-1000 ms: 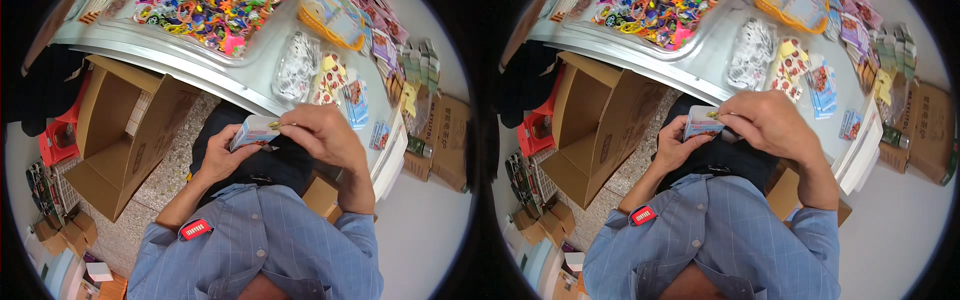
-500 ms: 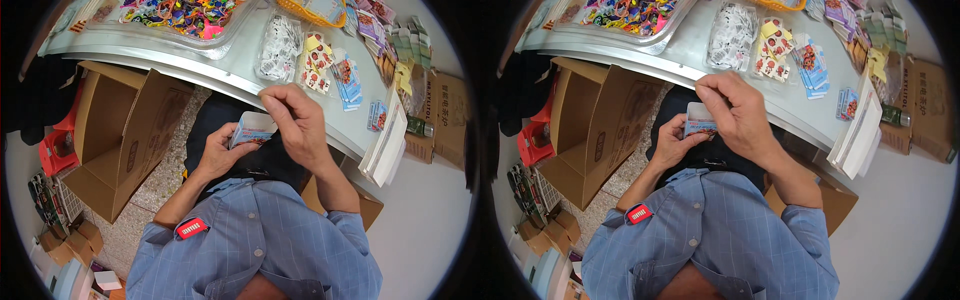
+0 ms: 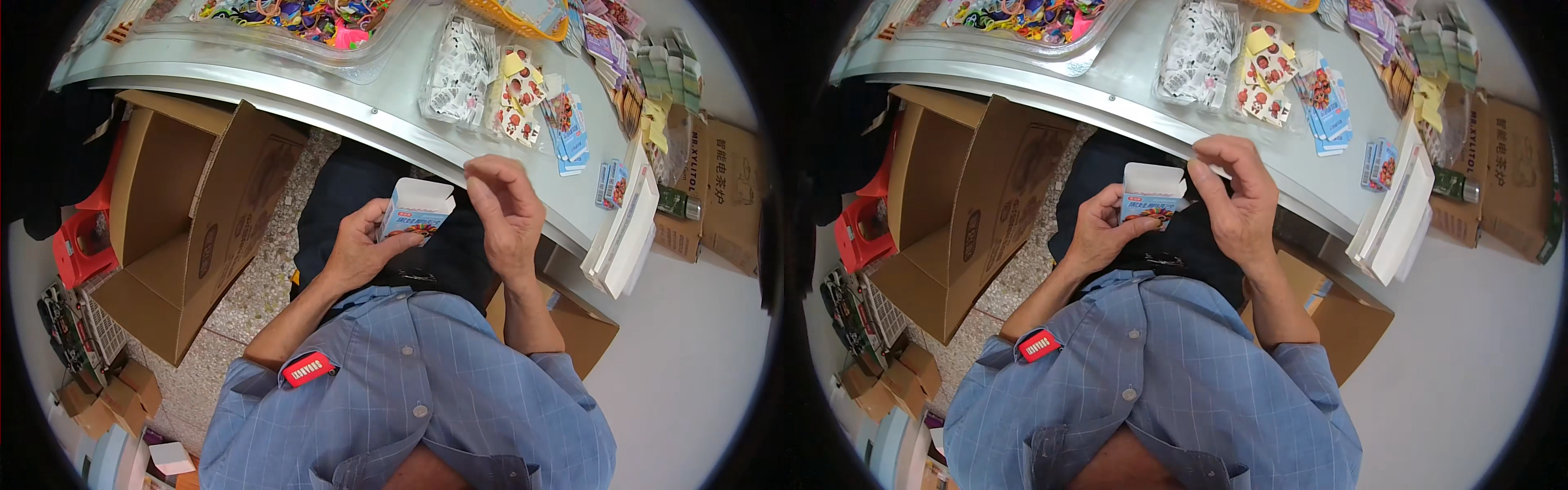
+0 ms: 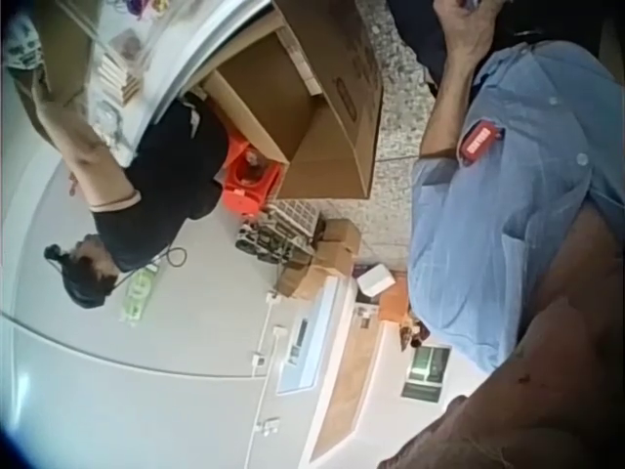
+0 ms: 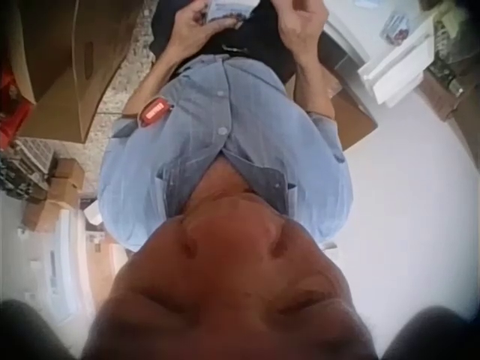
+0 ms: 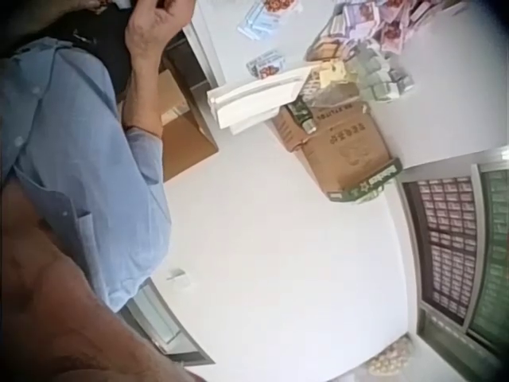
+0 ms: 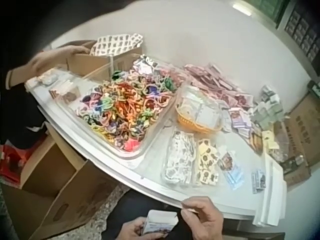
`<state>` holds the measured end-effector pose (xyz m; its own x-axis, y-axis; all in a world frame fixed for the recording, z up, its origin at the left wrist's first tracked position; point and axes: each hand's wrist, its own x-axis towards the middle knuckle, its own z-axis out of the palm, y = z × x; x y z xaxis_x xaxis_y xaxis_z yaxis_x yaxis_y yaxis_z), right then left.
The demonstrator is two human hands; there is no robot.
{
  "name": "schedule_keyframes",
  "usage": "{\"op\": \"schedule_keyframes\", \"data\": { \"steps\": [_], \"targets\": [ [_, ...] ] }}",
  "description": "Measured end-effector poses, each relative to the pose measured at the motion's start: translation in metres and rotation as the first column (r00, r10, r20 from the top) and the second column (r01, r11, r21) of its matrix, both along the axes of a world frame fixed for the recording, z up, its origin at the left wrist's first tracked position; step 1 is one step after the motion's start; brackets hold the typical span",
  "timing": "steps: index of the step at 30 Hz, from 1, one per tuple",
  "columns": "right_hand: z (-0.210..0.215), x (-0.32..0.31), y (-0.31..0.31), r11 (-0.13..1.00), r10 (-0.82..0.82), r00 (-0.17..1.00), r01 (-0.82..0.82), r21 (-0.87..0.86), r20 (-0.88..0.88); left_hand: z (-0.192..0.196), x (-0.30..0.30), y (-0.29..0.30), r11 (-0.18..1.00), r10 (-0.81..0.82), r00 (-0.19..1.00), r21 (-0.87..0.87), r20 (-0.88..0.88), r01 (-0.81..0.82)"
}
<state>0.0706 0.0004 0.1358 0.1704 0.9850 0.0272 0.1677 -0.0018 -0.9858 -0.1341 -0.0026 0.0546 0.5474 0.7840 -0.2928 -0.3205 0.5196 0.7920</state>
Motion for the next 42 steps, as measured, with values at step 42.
{"op": "schedule_keyframes", "data": {
  "steps": [42],
  "targets": [
    [-0.118,-0.031,-0.020,0.860,0.247,0.781,-0.449,-0.243,-0.573,-0.017,-0.065,0.014,0.827,0.182,0.868,0.550,-0.462,0.119]
  ]
}}
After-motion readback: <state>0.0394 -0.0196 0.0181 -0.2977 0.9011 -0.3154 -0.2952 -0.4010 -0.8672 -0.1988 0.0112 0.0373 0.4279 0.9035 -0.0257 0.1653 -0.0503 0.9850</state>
